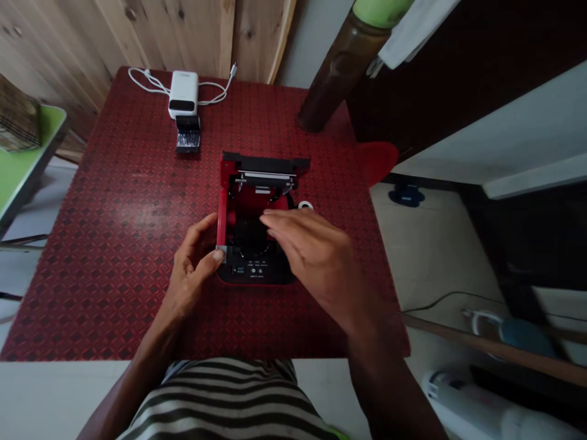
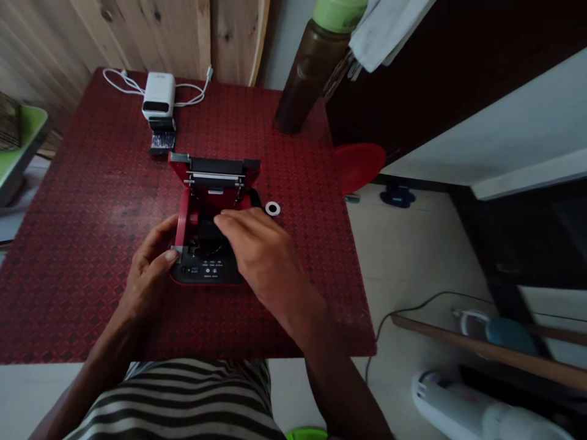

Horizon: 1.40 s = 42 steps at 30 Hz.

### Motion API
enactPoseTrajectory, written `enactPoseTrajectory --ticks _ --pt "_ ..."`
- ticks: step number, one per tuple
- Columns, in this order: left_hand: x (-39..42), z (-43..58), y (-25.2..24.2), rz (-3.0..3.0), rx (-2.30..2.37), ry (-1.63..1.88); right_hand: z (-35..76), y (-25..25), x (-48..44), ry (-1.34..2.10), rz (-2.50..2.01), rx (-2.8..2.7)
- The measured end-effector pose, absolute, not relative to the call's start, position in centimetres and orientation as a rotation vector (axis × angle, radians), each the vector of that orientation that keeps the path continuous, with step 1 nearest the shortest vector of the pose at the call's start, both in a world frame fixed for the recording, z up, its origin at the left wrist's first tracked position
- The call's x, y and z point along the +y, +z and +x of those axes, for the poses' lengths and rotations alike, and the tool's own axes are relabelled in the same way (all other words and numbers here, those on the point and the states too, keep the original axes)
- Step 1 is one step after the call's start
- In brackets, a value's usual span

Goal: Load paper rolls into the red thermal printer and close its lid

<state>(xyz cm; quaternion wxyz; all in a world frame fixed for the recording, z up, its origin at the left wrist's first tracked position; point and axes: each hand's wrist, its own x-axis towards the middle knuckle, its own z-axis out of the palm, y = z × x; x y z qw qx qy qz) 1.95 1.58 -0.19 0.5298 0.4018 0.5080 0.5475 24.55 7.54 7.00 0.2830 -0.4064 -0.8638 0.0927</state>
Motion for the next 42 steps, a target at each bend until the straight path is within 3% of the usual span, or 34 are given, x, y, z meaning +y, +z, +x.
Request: enactPoseTrajectory --ticks 5,12,18,22,26,33,42 --pt "1.5 2.1 0.1 0.991 1.176 1.305 20.0 6.8 10.6 0.265 -1.265 -2.799" --pt "1.4 2.1 0.2 0.958 1.182 1.277 19.1 6.6 12.1 0.206 -1.341 -2.868" --pt "1.3 2.1 0.0 0.957 1.174 1.291 21.6 9.3 8.4 0.062 -1.163 -2.538" --pt "1.4 2.1 -0.3 0.978 1.183 1.299 26.4 10.6 5.3 0.432 -1.148 -2.096" --pt "1.6 2.1 -0.5 1.015 1.208 1.323 32.0 7.7 3.1 0.851 -1.088 -1.592" --pt "1.5 1.7 -1.6 1.073 1.28 1.344 32.2 -0.9 2.3 1.032 -1.41 -1.45" --pt "1.6 1.6 -1.9 1.121 1.272 1.339 31.2 -2.0 2.5 1.124 -1.46 -1.562"
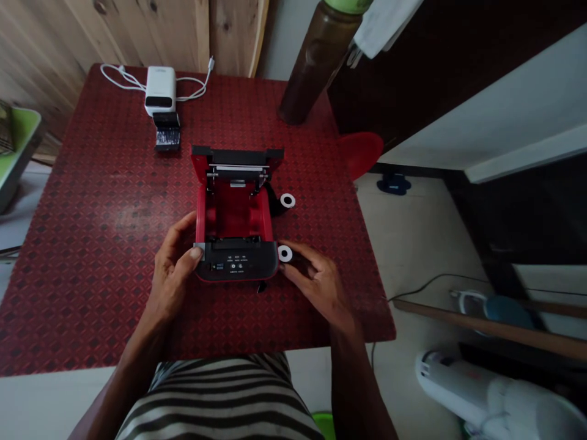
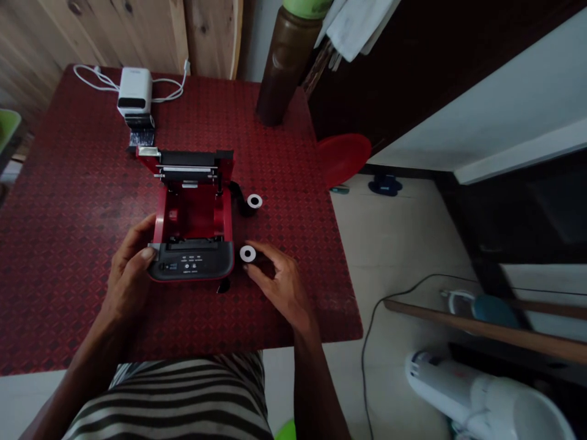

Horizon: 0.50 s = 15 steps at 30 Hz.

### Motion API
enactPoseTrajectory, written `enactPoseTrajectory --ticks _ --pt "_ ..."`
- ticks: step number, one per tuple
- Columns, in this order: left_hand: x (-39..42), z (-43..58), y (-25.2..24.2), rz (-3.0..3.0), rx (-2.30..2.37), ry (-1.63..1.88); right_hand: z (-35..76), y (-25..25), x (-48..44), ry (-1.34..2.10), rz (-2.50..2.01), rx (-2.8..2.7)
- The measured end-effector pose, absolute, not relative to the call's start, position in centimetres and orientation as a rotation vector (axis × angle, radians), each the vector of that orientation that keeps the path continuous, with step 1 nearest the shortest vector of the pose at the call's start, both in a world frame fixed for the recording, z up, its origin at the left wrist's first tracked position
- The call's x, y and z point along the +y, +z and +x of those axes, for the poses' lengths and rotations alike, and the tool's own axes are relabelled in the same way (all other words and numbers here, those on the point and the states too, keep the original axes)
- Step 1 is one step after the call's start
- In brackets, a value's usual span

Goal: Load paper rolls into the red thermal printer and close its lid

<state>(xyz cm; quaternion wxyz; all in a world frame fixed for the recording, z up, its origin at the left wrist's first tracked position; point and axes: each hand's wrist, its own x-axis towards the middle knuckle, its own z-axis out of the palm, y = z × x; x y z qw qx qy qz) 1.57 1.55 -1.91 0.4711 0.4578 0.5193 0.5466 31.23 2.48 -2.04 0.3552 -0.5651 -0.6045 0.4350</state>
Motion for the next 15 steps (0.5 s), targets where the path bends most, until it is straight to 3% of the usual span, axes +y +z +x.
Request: enactPoseTrajectory --ticks 6,10,15 --pt "1.4 1.7 -1.5 1.102 1.304 1.339 34.0 -0.4 1.9 1.204 -1.527 -1.541" --pt "1.4 1.8 -1.2 1.089 1.297 1.345 34.7 0.5 4.4 0.994 -1.578 -1.506" --pt "1.5 1.8 -1.0 1.102 1.319 1.323 31.6 -1.8 10.5 0.829 -1.542 -1.541"
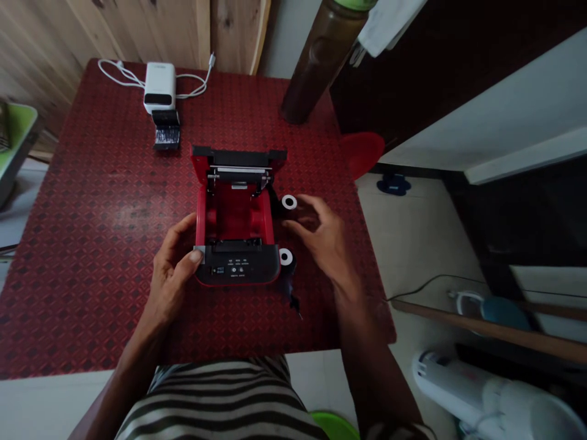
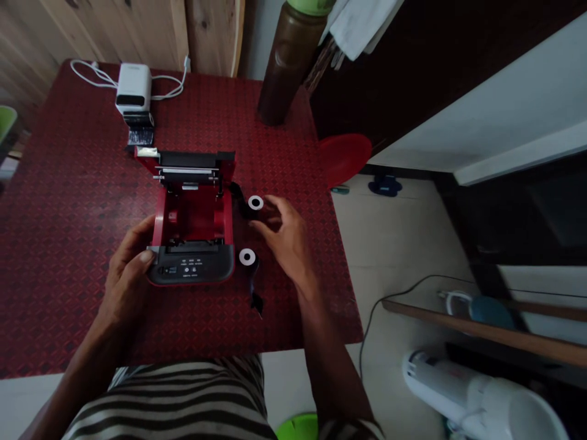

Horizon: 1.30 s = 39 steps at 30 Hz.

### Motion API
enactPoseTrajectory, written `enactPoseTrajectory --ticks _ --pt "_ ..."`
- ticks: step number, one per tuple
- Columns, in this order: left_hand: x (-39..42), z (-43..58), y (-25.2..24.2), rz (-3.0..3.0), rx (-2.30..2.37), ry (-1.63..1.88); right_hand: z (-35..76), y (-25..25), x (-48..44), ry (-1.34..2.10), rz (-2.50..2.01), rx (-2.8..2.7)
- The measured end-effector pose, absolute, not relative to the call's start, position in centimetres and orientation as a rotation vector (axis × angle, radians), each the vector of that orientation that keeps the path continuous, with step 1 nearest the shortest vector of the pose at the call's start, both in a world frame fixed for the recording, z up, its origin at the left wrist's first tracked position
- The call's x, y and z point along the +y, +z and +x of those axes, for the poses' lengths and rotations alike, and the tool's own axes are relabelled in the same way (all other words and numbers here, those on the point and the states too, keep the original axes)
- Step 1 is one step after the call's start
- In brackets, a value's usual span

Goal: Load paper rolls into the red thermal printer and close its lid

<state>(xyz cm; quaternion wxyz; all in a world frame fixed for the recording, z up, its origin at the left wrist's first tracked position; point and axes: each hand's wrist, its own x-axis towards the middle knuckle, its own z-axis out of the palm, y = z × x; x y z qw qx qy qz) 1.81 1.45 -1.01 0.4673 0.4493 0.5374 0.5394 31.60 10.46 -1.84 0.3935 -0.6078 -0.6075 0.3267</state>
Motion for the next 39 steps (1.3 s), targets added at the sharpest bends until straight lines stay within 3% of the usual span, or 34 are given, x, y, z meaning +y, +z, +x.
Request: enactPoseTrajectory --ticks 6,11,17,22,28,39 --pt "1.5 1.9 -0.9 1.049 1.256 1.322 29.8 -2.8 12.5 0.729 -1.557 -1.538" --pt "1.5 2.0 -0.5 1.057 1.285 1.319 32.9 4.7 7.4 0.78 -1.56 -1.492" --pt "1.4 2.3 -0.3 0.998 1.286 1.296 32.2 12.3 4.6 1.029 -1.246 -2.067" --pt "1.5 2.2 -0.2 1.027 1.258 1.303 25.2 10.3 8.4 0.626 -1.166 -2.473" --pt "1.5 2.2 0.1 1.051 1.219 1.299 21.3 8.0 9.5 0.223 -1.394 -2.701" --pt "1.3 2.4 0.1 0.987 1.224 1.264 19.9 6.6 12.0 0.211 -1.465 -2.749"
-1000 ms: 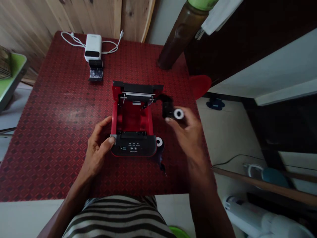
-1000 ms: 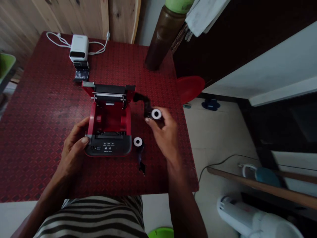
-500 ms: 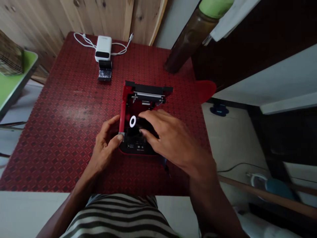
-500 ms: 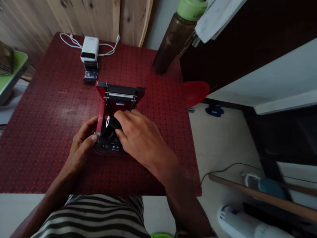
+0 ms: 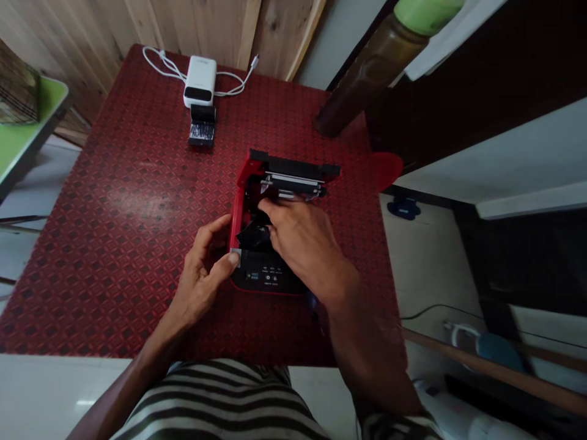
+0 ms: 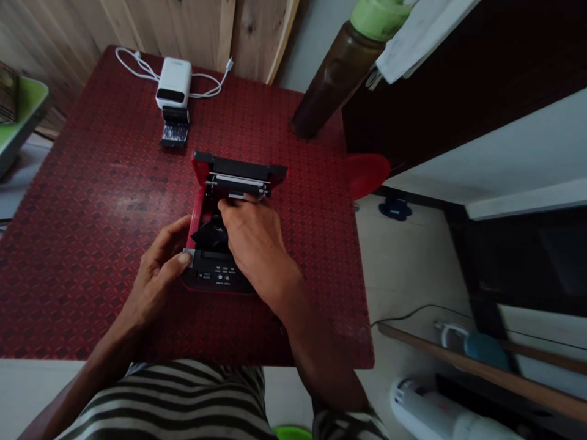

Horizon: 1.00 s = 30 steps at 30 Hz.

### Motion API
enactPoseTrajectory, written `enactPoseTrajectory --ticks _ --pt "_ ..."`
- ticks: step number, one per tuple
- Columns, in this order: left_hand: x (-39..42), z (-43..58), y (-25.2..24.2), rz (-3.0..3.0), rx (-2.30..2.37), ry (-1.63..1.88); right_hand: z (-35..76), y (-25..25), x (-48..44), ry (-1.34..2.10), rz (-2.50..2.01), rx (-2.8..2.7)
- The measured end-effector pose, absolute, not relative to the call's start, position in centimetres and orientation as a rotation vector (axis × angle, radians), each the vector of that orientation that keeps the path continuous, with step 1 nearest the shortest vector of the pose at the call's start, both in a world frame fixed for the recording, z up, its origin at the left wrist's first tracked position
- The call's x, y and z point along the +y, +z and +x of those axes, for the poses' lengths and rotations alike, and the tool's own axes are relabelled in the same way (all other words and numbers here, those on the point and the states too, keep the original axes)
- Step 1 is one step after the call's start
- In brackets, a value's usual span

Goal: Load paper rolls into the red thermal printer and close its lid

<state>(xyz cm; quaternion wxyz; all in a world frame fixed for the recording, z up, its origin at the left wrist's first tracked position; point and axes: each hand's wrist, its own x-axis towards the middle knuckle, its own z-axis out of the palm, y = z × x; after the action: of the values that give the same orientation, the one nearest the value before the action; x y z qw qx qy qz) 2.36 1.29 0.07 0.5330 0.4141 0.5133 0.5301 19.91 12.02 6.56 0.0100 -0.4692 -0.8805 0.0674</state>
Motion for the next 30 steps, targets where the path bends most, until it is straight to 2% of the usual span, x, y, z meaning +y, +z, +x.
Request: enactPoseTrajectory --ticks 5,10,19,25,30 --pt "1.3 2.3 0.2 1.003 1.238 1.269 19.8 6.0 12.3 0.202 -1.431 -2.736" --pt "1.3 2.3 0.2 1.012 1.233 1.267 19.8 6.4 12.0 0.362 -1.5 -2.719" --pt "1.3 2.0 0.1 1.029 1.213 1.282 24.1 8.2 8.9 0.745 -1.001 -2.557" --pt "2.5 1.5 1.2 1.028 1.325 1.277 24.2 7.4 7.3 0.596 -0.977 -2.365" --pt "7.9 2.1 3.1 1.197 1.304 1.508 23.6 6.8 5.4 0.291 -1.022 -2.278"
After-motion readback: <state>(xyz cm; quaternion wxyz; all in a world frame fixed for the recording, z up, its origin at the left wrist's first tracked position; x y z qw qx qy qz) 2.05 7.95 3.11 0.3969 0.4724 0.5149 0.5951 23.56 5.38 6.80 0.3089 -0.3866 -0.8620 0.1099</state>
